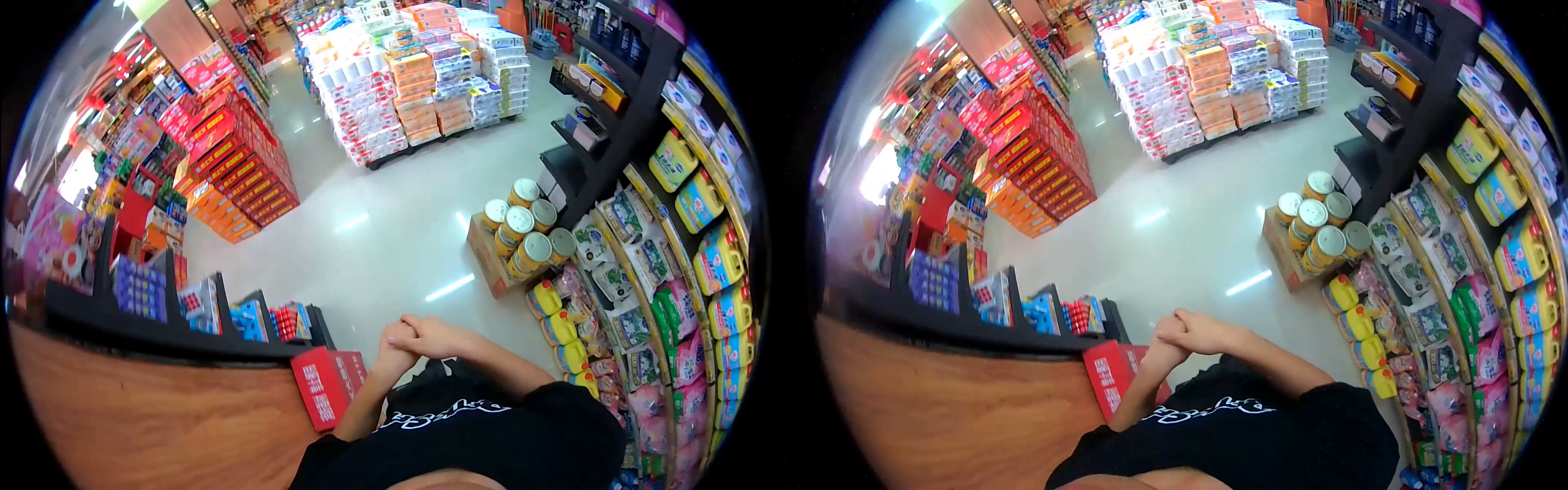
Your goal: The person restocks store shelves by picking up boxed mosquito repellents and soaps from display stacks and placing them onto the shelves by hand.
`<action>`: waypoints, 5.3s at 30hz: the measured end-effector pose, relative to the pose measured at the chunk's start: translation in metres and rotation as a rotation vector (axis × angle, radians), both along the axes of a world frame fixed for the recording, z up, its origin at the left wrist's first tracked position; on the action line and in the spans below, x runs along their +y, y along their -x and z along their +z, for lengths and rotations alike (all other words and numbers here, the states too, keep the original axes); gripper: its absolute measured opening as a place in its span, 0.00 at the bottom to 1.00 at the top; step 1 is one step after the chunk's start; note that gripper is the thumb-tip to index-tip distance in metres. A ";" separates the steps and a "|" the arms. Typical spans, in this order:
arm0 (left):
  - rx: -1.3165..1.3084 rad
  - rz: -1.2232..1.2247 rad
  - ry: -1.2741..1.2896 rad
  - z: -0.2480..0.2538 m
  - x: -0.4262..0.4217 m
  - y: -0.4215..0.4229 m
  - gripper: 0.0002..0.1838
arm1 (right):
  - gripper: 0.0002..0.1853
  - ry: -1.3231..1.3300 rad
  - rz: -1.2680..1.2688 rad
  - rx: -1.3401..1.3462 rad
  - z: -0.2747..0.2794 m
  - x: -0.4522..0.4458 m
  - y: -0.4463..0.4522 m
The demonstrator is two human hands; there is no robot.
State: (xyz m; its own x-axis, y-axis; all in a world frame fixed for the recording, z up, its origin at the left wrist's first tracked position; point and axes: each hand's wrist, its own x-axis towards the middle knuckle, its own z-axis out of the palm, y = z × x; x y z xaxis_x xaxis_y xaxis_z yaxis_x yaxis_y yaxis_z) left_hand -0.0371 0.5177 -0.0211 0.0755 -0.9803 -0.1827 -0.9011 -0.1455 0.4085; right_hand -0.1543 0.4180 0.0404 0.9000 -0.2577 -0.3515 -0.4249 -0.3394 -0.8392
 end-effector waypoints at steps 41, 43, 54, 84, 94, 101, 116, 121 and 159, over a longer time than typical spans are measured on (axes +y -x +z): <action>0.163 -0.294 0.371 0.012 -0.940 -0.554 0.25 | 0.52 0.116 -0.360 -0.179 -0.045 -0.881 -0.474; 0.242 -0.274 0.392 0.011 -0.988 -0.567 0.27 | 0.51 0.095 -0.448 -0.176 -0.052 -0.927 -0.483; 0.501 0.287 0.375 -0.057 -1.231 -0.661 0.36 | 0.41 0.411 -0.650 -0.260 -0.100 -1.199 -0.558; 1.215 -0.524 -0.172 -0.002 -1.236 -0.579 0.19 | 0.25 0.256 -1.894 -0.981 -0.086 -1.021 -0.552; 1.136 -0.921 -0.625 -0.080 -0.949 -0.355 0.29 | 0.26 0.683 -2.556 -0.616 -0.070 -0.671 -0.436; 0.853 -1.393 -0.777 -0.064 -0.789 -0.265 0.35 | 0.18 0.942 -2.806 -0.393 -0.081 -0.506 -0.368; 0.364 -1.825 -0.934 -0.087 -0.460 0.098 0.34 | 0.32 0.857 -3.324 -0.134 -0.088 -0.172 -0.112; 0.607 -2.120 -1.020 -0.041 -0.351 0.206 0.27 | 0.28 0.912 -3.499 -0.670 -0.117 -0.084 -0.042; 0.882 -2.120 -0.935 -0.008 0.324 1.121 0.22 | 0.24 1.197 -3.313 -0.653 -0.069 0.596 0.896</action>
